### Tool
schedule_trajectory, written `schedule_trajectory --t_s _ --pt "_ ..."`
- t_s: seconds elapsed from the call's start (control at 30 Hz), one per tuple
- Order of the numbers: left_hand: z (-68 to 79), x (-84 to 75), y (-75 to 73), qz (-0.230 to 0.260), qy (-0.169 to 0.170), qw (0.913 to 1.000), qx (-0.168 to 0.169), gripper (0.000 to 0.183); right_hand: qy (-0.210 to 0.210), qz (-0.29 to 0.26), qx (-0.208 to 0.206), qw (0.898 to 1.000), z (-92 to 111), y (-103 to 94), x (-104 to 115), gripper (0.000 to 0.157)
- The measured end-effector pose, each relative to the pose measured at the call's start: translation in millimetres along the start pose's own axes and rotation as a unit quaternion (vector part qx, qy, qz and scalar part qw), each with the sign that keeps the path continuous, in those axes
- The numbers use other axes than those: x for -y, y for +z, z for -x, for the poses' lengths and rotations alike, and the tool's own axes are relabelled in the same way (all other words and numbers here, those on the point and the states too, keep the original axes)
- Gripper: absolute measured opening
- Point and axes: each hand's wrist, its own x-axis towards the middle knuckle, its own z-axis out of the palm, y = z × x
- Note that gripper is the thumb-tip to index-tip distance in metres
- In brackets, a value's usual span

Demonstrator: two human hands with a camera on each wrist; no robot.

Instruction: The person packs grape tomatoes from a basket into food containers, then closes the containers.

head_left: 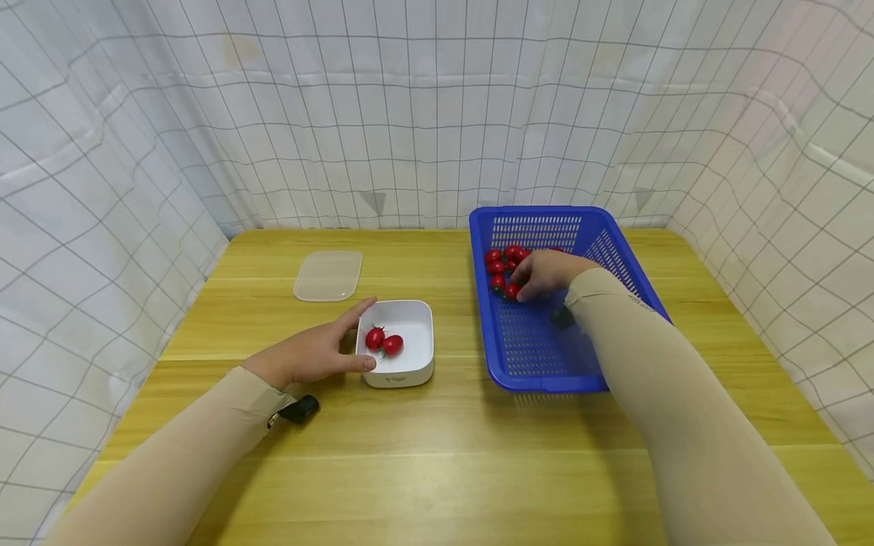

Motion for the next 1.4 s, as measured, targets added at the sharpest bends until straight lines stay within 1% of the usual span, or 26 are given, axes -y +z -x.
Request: schedule_trajectory --t_s 0.23,0.47,0.73,0.93,1.1,1.4 --pt "-0.3 1.0 -0.3 0.002 0.004 1.0000 -0.001 0.109 0.016 -0.019 0.005 1.000 -0.5 1.4 1.5 0.040" --pt "-0.1 0.8 -0.7 -0.005 0.007 1.0000 -0.001 0.109 0.027 -0.034 0.010 0.999 0.5 1.8 3.4 0.034" --pt "-0.4 0.7 -0.3 -0.005 0.002 1.0000 0.000 0.109 0.017 -0.032 0.017 0.999 -0.3 1.5 3.9 0.036" --pt "-0.1 2.0 0.2 -0.002 -0.006 1.0000 -0.002 0.110 0.019 -0.023 0.022 0.999 -1.5 2.1 4.0 0.028" --pt "0.3 2.4 0.3 -0.003 0.000 1.0000 -0.004 0.110 0.019 -0.019 0.026 0.999 -2.0 2.0 4.5 0.022" --pt "0.5 2.6 1.2 0.004 -0.003 1.0000 -0.005 0.110 0.013 -0.015 0.028 0.999 -0.2 0.1 7.6 0.018"
